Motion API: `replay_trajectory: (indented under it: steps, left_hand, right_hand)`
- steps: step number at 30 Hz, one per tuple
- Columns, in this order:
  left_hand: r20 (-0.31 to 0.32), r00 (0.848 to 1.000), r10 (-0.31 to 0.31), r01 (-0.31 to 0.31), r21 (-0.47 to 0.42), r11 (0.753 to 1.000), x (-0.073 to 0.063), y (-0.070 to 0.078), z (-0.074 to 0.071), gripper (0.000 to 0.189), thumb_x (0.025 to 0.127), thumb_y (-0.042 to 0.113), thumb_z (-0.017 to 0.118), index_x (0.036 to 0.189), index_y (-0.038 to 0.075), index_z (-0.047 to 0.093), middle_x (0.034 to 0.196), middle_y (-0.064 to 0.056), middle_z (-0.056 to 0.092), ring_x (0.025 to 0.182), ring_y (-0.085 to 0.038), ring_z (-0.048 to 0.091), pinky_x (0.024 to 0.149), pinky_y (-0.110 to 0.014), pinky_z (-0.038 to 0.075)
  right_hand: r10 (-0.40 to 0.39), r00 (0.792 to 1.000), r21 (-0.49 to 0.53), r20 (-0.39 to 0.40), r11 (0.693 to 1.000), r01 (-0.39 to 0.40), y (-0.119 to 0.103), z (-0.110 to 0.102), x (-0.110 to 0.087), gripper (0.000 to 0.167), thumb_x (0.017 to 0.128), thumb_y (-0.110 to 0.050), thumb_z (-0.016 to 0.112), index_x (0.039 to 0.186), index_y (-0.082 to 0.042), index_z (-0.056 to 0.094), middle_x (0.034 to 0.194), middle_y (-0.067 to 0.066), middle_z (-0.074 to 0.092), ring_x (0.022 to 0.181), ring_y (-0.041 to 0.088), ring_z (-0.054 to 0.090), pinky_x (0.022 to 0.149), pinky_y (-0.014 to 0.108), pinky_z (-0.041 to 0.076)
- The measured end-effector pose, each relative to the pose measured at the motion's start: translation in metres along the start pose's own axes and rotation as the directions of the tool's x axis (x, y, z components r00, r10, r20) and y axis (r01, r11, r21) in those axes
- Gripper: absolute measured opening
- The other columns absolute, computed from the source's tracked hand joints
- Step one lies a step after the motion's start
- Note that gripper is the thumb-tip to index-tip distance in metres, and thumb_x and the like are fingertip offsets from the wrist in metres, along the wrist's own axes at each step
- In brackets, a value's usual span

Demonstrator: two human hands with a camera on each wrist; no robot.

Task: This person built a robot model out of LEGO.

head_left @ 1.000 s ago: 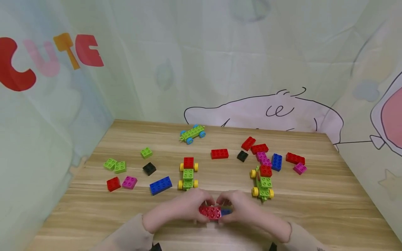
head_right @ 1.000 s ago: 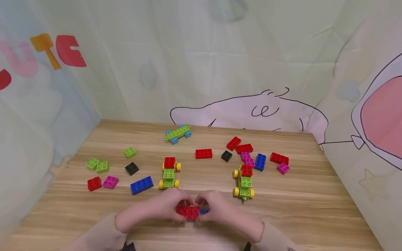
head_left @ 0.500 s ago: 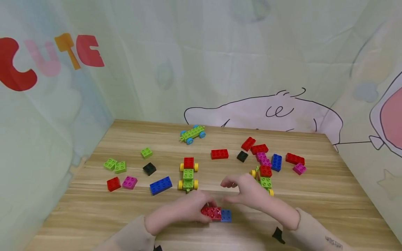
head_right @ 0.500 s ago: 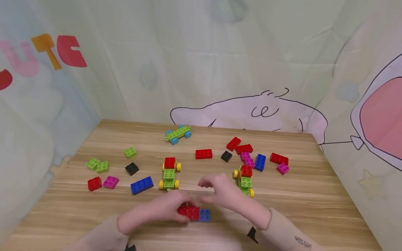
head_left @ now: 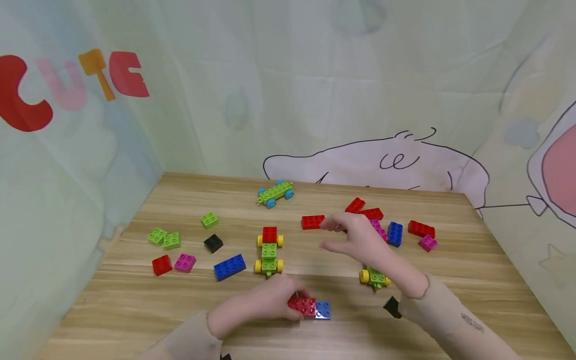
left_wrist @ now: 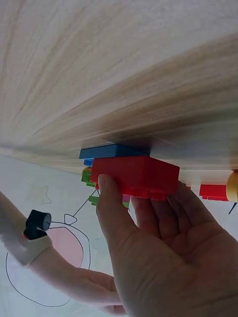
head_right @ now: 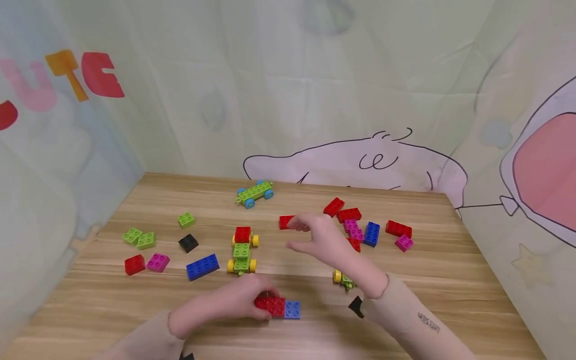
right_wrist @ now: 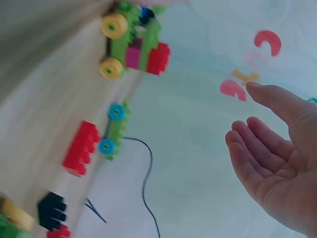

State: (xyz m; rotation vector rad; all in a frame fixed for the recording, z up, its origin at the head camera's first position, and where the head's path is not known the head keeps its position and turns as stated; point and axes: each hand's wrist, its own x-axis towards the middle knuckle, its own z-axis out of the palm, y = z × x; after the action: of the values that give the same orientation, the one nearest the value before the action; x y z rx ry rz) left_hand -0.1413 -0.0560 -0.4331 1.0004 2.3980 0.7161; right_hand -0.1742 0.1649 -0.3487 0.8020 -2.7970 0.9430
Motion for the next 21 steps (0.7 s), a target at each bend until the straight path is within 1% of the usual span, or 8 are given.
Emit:
replay_trajectory:
  steps: [7, 12, 17, 21]
  left_hand:
    - [-0.006, 1.000, -0.003, 0.003, 0.006, 1.000, 0.001, -0.001, 0.001, 0.034, 0.080, 0.026, 0.080, 0.110, 0.014, 0.071, 0.096, 0.011, 0.068, 0.078, 0.002, 0.052, 0.071, -0.014, 0.046]
    - [0.000, 1.000, -0.016, 0.016, -0.016, 1.000, 0.001, -0.001, 0.002, 0.034, 0.080, 0.026, 0.081, 0.110, 0.015, 0.071, 0.097, 0.011, 0.068, 0.079, 0.002, 0.053, 0.071, -0.014, 0.046]
    - [0.000, 1.000, -0.023, 0.023, -0.028, 0.999, 0.000, -0.001, 0.002, 0.034, 0.080, 0.026, 0.081, 0.110, 0.014, 0.071, 0.096, 0.011, 0.068, 0.078, 0.002, 0.053, 0.070, -0.015, 0.046]
    - [-0.005, 1.000, -0.018, 0.018, -0.028, 0.999, 0.000, -0.001, 0.001, 0.033, 0.080, 0.025, 0.081, 0.109, 0.014, 0.071, 0.094, 0.012, 0.066, 0.077, 0.003, 0.052, 0.070, -0.015, 0.046]
  right_hand:
    - [0.033, 0.998, 0.053, -0.061, 0.998, -0.029, -0.001, -0.014, 0.027, 0.033, 0.082, -0.016, 0.079, 0.111, -0.004, 0.069, 0.110, 0.011, 0.072, 0.100, 0.027, 0.067, 0.089, 0.042, 0.056]
    - [0.066, 0.994, 0.066, -0.089, 0.996, -0.060, 0.005, -0.010, 0.044, 0.037, 0.083, -0.017, 0.079, 0.114, -0.002, 0.067, 0.113, 0.013, 0.071, 0.103, 0.028, 0.065, 0.092, 0.042, 0.055]
    - [0.134, 0.990, 0.063, -0.053, 0.989, -0.131, 0.013, 0.000, 0.061, 0.039, 0.083, -0.018, 0.079, 0.116, -0.003, 0.065, 0.115, 0.013, 0.068, 0.105, 0.029, 0.063, 0.095, 0.042, 0.053]
    - [0.156, 0.987, 0.061, -0.023, 0.986, -0.154, 0.020, 0.006, 0.075, 0.041, 0.084, -0.017, 0.078, 0.119, -0.002, 0.064, 0.119, 0.014, 0.067, 0.108, 0.030, 0.062, 0.097, 0.042, 0.052]
